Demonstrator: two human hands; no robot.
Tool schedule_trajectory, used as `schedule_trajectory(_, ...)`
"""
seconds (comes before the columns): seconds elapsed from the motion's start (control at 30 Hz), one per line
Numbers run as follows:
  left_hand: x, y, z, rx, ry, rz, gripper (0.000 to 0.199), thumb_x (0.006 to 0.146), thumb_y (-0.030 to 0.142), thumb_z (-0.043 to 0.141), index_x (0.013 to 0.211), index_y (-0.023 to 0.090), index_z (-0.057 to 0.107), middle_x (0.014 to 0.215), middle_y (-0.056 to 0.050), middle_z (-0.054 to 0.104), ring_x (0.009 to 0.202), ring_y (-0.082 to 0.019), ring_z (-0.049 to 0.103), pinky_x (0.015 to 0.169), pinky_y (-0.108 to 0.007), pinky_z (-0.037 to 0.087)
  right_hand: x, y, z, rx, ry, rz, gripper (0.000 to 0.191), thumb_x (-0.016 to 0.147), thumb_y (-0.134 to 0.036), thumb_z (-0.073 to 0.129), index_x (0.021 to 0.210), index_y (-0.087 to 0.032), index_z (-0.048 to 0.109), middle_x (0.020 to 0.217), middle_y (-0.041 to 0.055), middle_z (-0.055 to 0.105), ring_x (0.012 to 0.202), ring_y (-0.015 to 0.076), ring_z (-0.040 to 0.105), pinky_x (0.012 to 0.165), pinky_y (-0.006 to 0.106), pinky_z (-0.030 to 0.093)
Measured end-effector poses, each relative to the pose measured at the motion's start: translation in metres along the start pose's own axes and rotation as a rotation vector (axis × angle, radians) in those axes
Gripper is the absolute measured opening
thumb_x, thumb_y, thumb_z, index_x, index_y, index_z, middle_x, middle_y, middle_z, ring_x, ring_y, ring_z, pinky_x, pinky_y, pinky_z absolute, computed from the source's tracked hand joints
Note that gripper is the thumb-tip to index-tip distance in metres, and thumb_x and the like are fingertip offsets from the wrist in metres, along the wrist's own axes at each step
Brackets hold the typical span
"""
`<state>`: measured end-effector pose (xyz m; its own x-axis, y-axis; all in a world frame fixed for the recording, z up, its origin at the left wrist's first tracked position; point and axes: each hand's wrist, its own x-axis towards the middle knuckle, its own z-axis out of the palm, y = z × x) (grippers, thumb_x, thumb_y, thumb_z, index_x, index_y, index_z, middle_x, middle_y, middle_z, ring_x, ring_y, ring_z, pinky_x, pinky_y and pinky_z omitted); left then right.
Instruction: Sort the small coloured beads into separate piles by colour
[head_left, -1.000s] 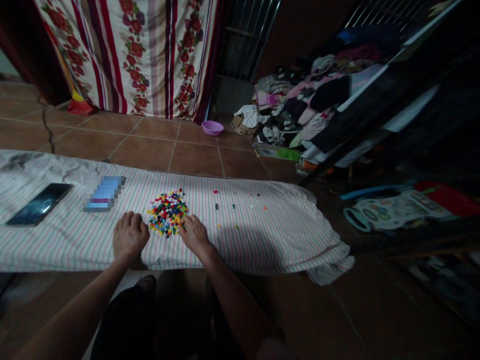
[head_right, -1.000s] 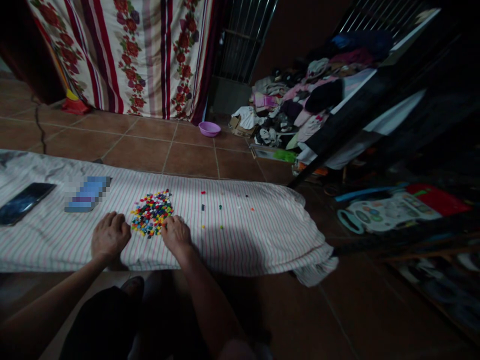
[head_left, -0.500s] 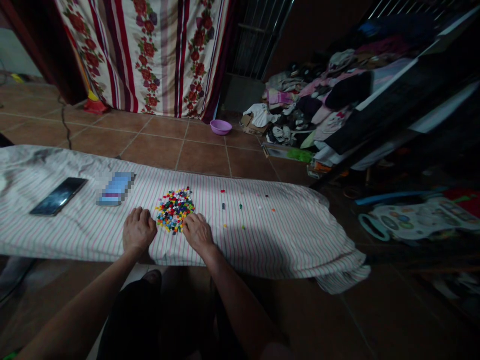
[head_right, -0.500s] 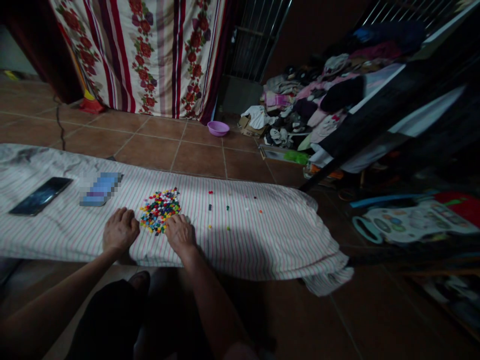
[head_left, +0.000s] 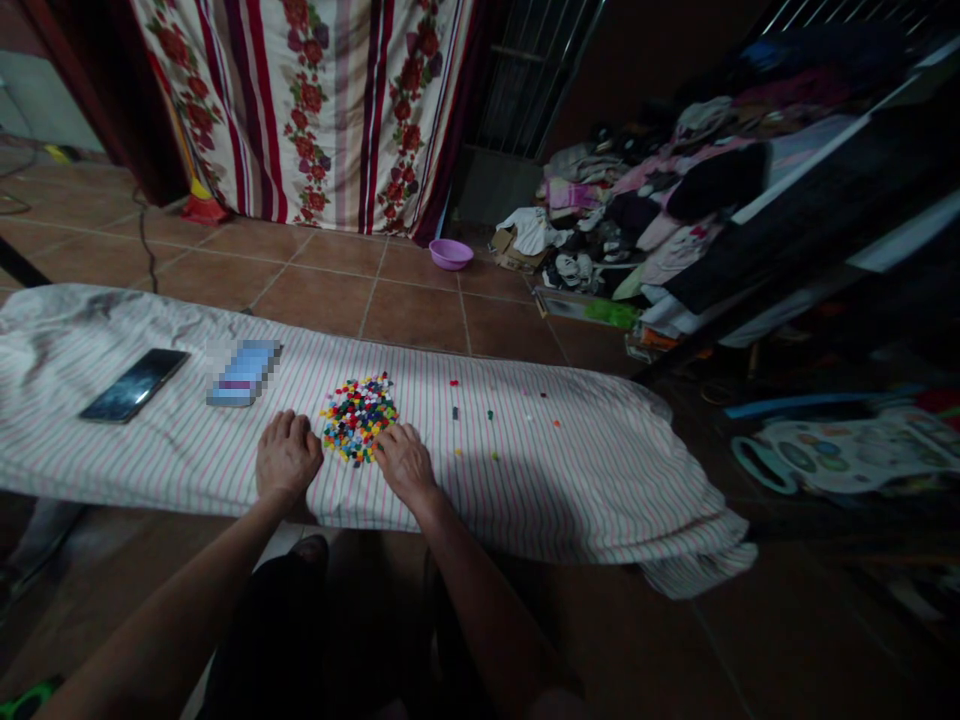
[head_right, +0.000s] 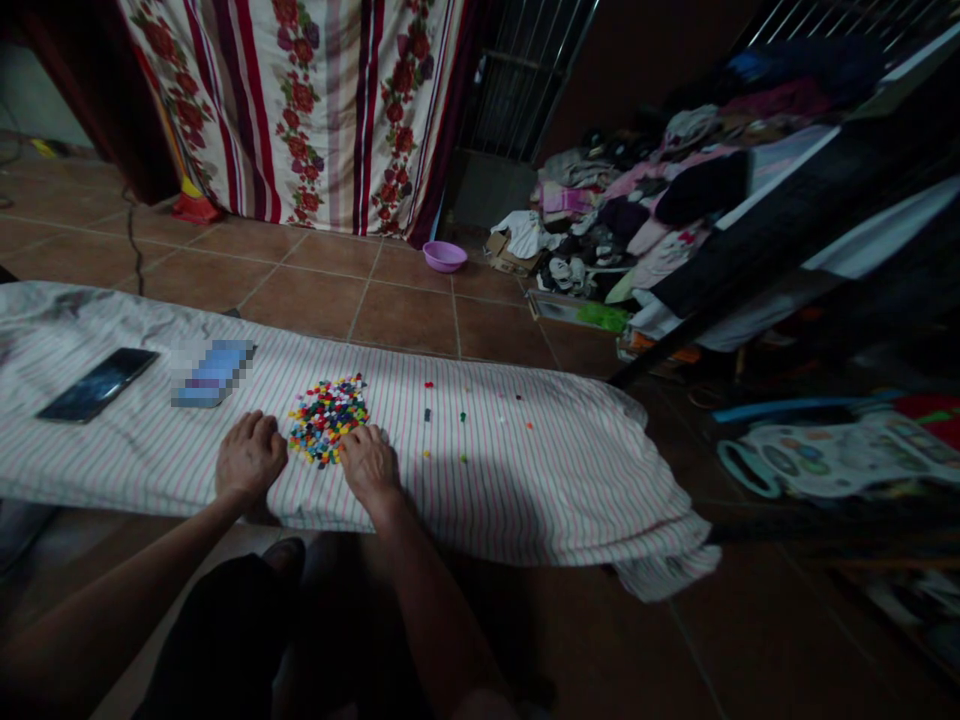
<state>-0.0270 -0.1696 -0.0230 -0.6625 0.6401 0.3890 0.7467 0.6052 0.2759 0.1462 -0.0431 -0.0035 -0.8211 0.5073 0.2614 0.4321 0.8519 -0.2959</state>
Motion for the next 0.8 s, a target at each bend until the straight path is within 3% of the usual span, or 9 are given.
schedule_trajectory(0.5, -0.001, 0.001, -0.002, -0.057, 0.017, -0.006, 0.034, 0.085, 0.025, 0.048, 0.113, 0.017, 0.064, 0.132, -0.017, 0.060, 0.132, -0.033, 0.048, 0.111, -0.052, 0.036, -0.003, 0.020, -0.006, 0.223, 0.077, 0.140, 0.009, 0.089, -0.016, 0.055, 0.090, -0.021, 0.062, 0.093, 0.0029, 0.068, 0.093, 0.0177, 0.060, 0.087, 0.029, 0.044)
schedule_trajectory(0.8, -0.002, 0.001, -0.004, 0.002, 0.011, 0.026, 0.035, 0.089, 0.027, 0.041, 0.111, 0.013, 0.063, 0.131, -0.021, 0.059, 0.131, -0.033, 0.049, 0.111, -0.050, 0.038, -0.012, 0.064, -0.030, 0.249, 0.225, 0.343, 0.014, 0.088, -0.020, 0.053, 0.096, -0.022, 0.065, 0.091, 0.0028, 0.070, 0.083, 0.0162, 0.064, 0.083, 0.028, 0.048)
